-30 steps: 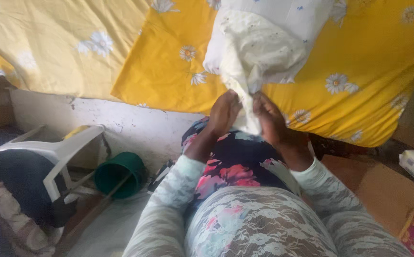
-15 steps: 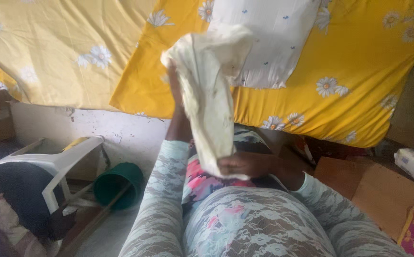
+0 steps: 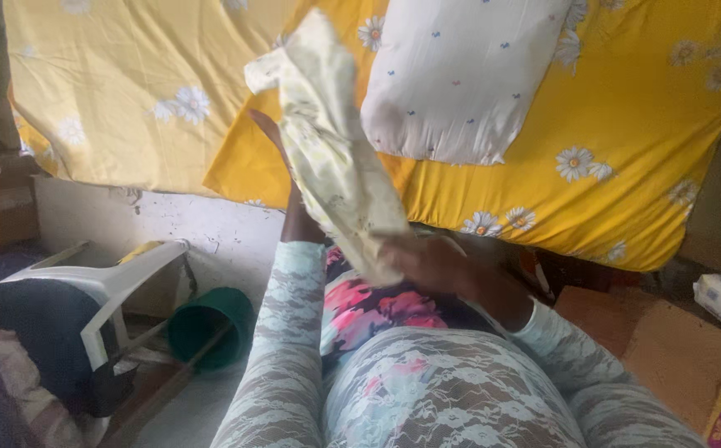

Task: The person puts a white patterned pillowcase onto a pillow on a yellow floral bedsheet. They repeatedly insert the pillow, shake the case to align it, and smooth the fabric by hand.

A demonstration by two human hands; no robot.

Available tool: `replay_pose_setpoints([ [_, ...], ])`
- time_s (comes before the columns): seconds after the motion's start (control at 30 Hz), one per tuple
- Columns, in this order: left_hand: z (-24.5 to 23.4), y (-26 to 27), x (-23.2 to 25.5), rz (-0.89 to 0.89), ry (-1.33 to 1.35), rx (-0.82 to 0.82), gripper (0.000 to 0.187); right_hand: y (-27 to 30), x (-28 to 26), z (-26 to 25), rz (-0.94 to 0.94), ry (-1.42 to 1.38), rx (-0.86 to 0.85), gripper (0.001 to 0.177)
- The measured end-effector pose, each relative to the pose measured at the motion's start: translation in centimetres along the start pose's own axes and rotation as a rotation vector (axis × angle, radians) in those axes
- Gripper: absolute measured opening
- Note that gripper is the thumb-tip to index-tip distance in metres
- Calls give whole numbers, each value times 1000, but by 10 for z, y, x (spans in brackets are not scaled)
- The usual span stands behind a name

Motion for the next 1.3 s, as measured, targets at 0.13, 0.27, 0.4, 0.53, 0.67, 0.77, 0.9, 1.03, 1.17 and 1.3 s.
replay_pose_setpoints([
  [0.13,-22,21,-34,6,-81,67,97,1,-22,-100,-84,125,493,17],
  [0.27,-60,32,-90,-23,-277,101,100,-14,-41,-138,-62,-133,590,43],
  [0.4,-77,38,-151,-118,-684,3,103,-25,-16,-126,38,-36,689,59],
  [0.53,-73,62,-139,-328,-1291,6,89,-4,59,-107,72,-681,835,40],
  [0.67,-4,61,-112,-370,-1669,-209,68,46,108,-142,-65,-1141,1185,40],
  [0.77,28,49,-71,-299,-1786,-194,59,86,107,-187,-113,-1034,1423,43],
  [0.9,39,48,-48,-280,-1799,-169,58,82,80,-219,-253,-1089,1302,56],
  [1.03,85,77,-78,-274,-1671,-530,66,88,66,-249,-338,-855,1256,66],
  [1.17,123,108,-101,-406,-1851,-736,52,96,19,-252,70,907,1070,67],
  [1.3,126,94,-72,-569,-1555,-317,55,96,74,-255,205,773,892,38],
])
Point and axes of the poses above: each hand's wrist, its own y-axis away from the middle knuckle, its own z-axis out of the palm, x = y × z, the point moved 10 cm from there along -y, towards the middle knuckle, and after that the axes turned 5 degrees about -z, right-handed, at the moved point
